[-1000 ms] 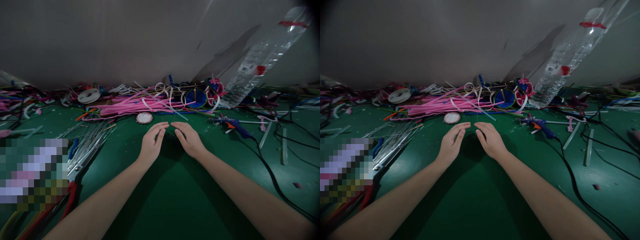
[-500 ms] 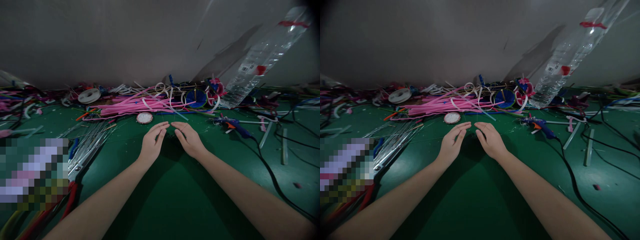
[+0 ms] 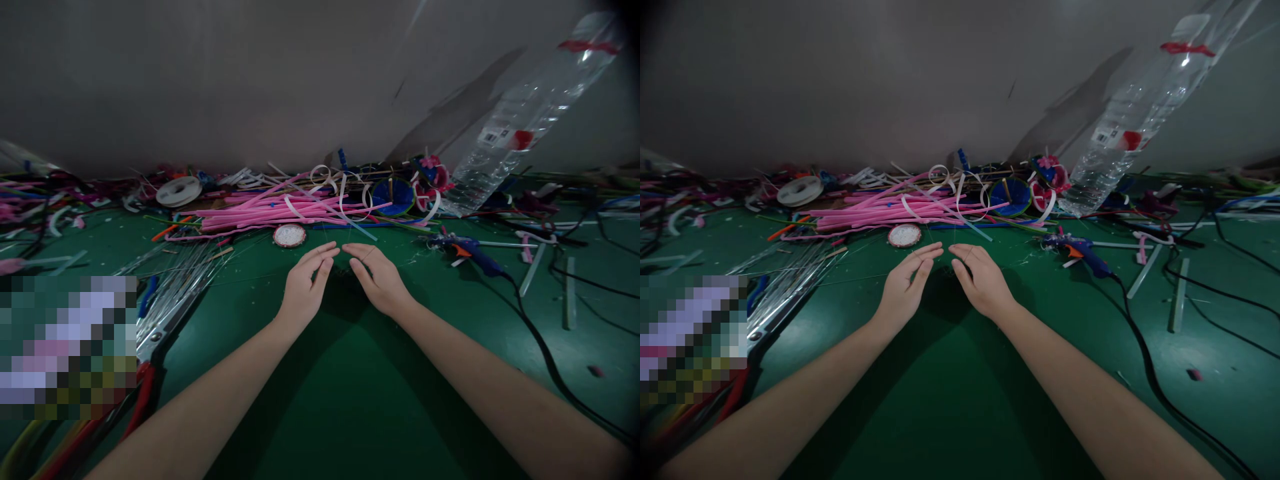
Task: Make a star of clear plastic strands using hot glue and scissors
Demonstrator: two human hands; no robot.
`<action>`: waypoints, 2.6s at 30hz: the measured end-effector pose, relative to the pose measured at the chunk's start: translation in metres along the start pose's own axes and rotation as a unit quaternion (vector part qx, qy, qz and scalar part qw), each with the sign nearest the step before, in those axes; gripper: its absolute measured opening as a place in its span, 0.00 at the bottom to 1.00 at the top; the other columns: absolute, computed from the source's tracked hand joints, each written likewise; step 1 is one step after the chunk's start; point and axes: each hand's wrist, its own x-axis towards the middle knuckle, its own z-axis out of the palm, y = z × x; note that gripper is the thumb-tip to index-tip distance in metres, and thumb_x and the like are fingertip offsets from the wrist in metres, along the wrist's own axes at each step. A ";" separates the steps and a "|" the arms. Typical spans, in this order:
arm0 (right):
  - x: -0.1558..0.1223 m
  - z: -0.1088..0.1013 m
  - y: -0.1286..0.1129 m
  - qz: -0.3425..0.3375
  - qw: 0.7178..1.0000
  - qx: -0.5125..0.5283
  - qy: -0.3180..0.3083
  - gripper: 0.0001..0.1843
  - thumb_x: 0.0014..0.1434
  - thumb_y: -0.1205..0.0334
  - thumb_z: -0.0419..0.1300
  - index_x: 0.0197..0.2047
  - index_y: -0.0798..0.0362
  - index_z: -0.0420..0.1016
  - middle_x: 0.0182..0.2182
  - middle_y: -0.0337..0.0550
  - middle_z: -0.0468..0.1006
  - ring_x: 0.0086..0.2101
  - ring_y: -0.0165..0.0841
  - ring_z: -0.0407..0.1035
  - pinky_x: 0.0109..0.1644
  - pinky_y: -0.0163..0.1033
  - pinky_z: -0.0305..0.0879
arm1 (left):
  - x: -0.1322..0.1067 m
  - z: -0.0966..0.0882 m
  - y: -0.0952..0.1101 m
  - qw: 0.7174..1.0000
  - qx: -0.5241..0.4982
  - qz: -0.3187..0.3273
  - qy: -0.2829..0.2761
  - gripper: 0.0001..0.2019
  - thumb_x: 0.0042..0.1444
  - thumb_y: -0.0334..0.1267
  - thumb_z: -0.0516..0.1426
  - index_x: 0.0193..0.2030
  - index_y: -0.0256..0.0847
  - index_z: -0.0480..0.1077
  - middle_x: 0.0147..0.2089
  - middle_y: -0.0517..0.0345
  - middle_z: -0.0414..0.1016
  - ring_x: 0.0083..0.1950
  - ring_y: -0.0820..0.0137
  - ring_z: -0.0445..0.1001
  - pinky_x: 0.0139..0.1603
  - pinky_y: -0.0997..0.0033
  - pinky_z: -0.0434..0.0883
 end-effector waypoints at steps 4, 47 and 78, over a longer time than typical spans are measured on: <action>0.000 0.000 0.000 -0.002 1.000 0.001 0.000 0.19 0.62 0.57 0.44 0.54 0.47 0.65 0.50 0.43 0.70 0.52 0.35 0.61 0.56 0.49 0.59 | 0.000 0.000 0.000 1.000 0.004 0.003 -0.001 0.15 0.62 0.39 0.45 0.48 0.43 0.69 0.55 0.55 0.68 0.57 0.68 0.65 0.59 0.59 0.61; 0.000 0.000 0.000 -0.004 1.000 -0.001 -0.010 0.19 0.62 0.56 0.44 0.55 0.46 0.64 0.51 0.43 0.69 0.54 0.35 0.60 0.57 0.48 0.58 | 0.001 -0.001 0.000 1.000 0.003 0.006 -0.001 0.14 0.62 0.39 0.45 0.47 0.43 0.70 0.54 0.55 0.68 0.56 0.68 0.65 0.58 0.61 0.62; -0.001 -0.003 -0.001 0.028 0.998 0.036 0.033 0.09 0.60 0.61 0.49 0.41 0.49 0.68 0.49 0.44 0.70 0.51 0.34 0.63 0.52 0.43 0.61 | 0.000 -0.001 0.001 1.000 0.010 0.000 -0.006 0.14 0.62 0.39 0.45 0.47 0.43 0.70 0.55 0.56 0.68 0.57 0.68 0.65 0.57 0.63 0.62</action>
